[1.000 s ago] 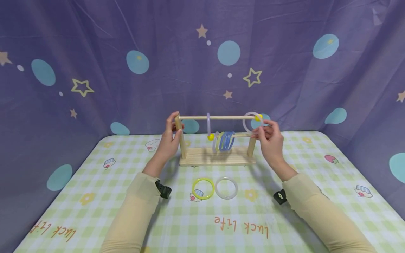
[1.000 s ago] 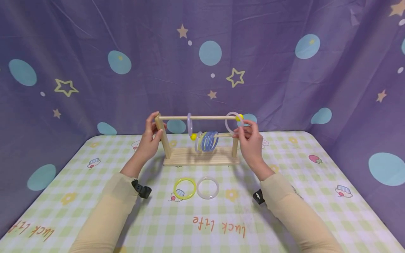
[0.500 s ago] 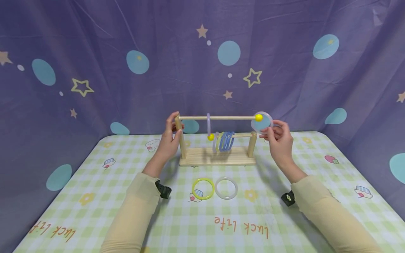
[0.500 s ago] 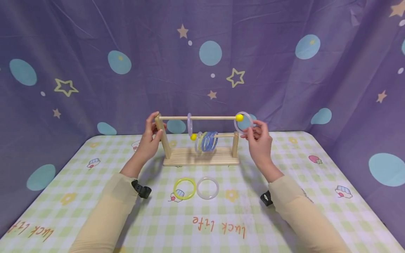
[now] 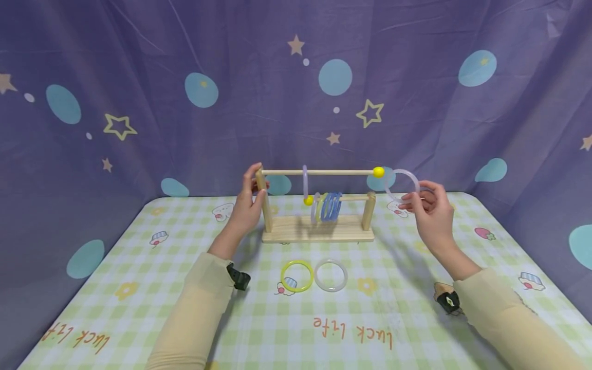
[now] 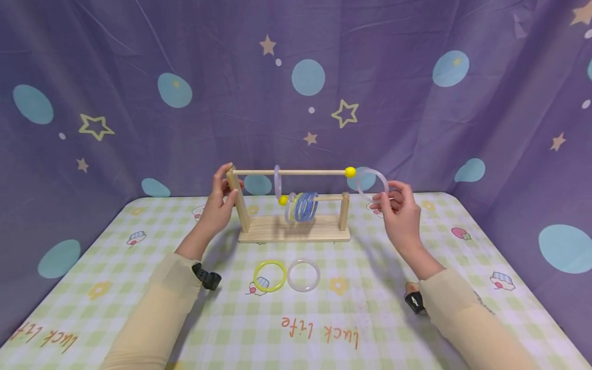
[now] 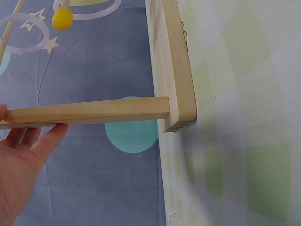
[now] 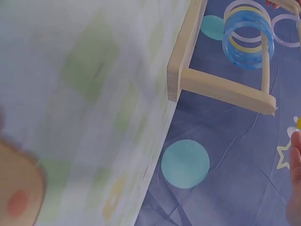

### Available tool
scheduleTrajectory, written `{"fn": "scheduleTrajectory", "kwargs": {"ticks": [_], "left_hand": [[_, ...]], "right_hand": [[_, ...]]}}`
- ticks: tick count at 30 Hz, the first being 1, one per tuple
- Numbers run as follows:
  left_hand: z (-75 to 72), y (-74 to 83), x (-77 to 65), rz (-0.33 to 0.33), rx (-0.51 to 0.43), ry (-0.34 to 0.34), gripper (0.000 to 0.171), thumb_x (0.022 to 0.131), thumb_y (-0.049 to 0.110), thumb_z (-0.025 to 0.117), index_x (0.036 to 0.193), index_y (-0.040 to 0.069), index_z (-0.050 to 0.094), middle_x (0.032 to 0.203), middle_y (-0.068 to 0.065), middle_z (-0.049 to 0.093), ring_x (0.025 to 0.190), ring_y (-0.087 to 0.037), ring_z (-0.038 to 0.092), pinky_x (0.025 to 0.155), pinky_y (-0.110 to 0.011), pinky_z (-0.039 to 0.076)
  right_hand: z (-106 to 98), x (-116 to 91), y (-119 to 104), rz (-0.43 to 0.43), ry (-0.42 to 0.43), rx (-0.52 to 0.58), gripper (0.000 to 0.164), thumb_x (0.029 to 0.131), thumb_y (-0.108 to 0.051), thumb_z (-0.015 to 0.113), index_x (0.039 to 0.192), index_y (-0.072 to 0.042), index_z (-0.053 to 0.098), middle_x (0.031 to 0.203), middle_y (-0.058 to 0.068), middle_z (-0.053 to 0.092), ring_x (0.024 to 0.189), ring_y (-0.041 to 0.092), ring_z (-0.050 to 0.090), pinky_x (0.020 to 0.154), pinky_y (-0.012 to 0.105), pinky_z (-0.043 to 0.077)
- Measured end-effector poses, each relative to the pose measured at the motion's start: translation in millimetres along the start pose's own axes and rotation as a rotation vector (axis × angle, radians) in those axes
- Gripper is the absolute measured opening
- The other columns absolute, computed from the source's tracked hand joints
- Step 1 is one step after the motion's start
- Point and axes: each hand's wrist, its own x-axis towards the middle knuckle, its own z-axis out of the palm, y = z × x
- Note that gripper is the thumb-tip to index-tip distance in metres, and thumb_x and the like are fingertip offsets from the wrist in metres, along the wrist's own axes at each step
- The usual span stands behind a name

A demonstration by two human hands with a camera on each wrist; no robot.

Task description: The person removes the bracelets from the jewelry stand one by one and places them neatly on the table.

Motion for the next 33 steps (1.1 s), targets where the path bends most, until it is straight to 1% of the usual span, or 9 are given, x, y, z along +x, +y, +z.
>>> {"fn": "scheduleTrajectory", "kwargs": {"ticks": [4,6,8,12,19,22,26,30,33], "left_hand": [[-0.2,-1.0,0.3,-0.004,-0.008,0.000,0.050,0.101,-0.006,0.041,0.145,0.005,0.021,0.118,-0.034,0.053,0.112,-0.045,0.052,0.093,-0.055,0.044],[-0.5,-0.3,0.3,-0.008,-0.010,0.002,0.050,0.101,-0.006,0.041,0.146,0.006,0.022,0.118,-0.034,0.053,0.112,-0.046,0.052,0.093,-0.055,0.044],[-0.9,-0.3,0.1,-0.007,-0.008,0.005,0.050,0.101,-0.005,0.041,0.145,0.006,0.022,0.118,-0.033,0.053,0.112,-0.045,0.052,0.093,-0.055,0.044],[-1.2,-0.3,-0.2,0.006,-0.004,0.008,0.050,0.101,-0.005,0.041,0.145,0.006,0.023,0.118,-0.033,0.054,0.111,-0.045,0.052,0.093,-0.054,0.044],[-0.6,-0.4,-0.5,0.010,-0.011,0.006,0.050,0.100,-0.006,0.041,0.145,0.004,0.022,0.117,-0.034,0.053,0.112,-0.045,0.052,0.093,-0.054,0.044],[-0.1,-0.9,-0.1,0.015,-0.010,0.006,0.050,0.100,-0.007,0.041,0.145,0.003,0.022,0.117,-0.034,0.053,0.111,-0.045,0.052,0.093,-0.054,0.044],[0.2,-1.8,0.1,0.017,-0.003,0.005,0.050,0.100,-0.007,0.041,0.145,0.004,0.021,0.118,-0.033,0.053,0.112,-0.045,0.052,0.093,-0.055,0.044],[0.4,-3.6,0.7,0.021,0.001,0.006,0.050,0.100,-0.006,0.041,0.145,0.005,0.022,0.117,-0.033,0.054,0.111,-0.045,0.053,0.092,-0.055,0.044],[2.8,-18.5,3.8,0.019,0.000,0.012,0.051,0.101,-0.006,0.041,0.146,0.006,0.022,0.117,-0.033,0.053,0.111,-0.046,0.053,0.092,-0.055,0.045]], "right_hand": [[-9.1,-6.1,-2.8,-0.026,-0.052,-0.013,0.026,0.096,0.009,0.050,0.121,0.013,0.047,0.083,0.016,0.066,0.065,0.003,0.066,0.064,0.017,0.053],[-11.9,-9.5,-5.6,-0.033,-0.091,0.006,0.026,0.094,0.012,0.050,0.120,0.014,0.047,0.083,0.016,0.066,0.064,0.005,0.066,0.064,0.018,0.054],[-13.8,-13.2,-8.4,-0.043,-0.138,0.016,0.025,0.093,0.015,0.050,0.119,0.015,0.048,0.083,0.018,0.065,0.064,0.006,0.066,0.063,0.019,0.054],[-15.5,-20.2,-11.4,-0.061,-0.253,-0.014,0.027,0.091,0.018,0.051,0.118,0.013,0.050,0.083,0.022,0.064,0.064,0.008,0.066,0.061,0.020,0.054],[-14.5,-27.6,-9.3,-0.124,-0.433,-0.095,0.033,0.088,0.020,0.055,0.118,0.006,0.053,0.082,0.011,0.066,0.060,0.014,0.065,0.058,0.020,0.053],[-14.0,-29.7,-9.0,-0.100,-0.538,-0.130,0.030,0.091,0.015,0.056,0.118,0.001,0.054,0.082,0.009,0.065,0.060,0.012,0.064,0.057,0.021,0.052],[-10.6,-32.6,-7.5,-0.060,-0.691,-0.167,0.024,0.095,0.008,0.054,0.117,0.000,0.054,0.082,0.008,0.064,0.060,0.009,0.061,0.055,0.026,0.052],[-4.7,-35.6,-6.5,-0.055,-0.788,-0.192,0.021,0.096,0.006,0.053,0.116,0.000,0.053,0.082,0.008,0.063,0.060,0.008,0.059,0.053,0.026,0.049],[-0.7,-37.1,-6.7,-0.026,-0.872,-0.204,0.020,0.098,0.004,0.052,0.117,0.000,0.052,0.082,0.006,0.062,0.060,0.010,0.059,0.054,0.026,0.048]]}}
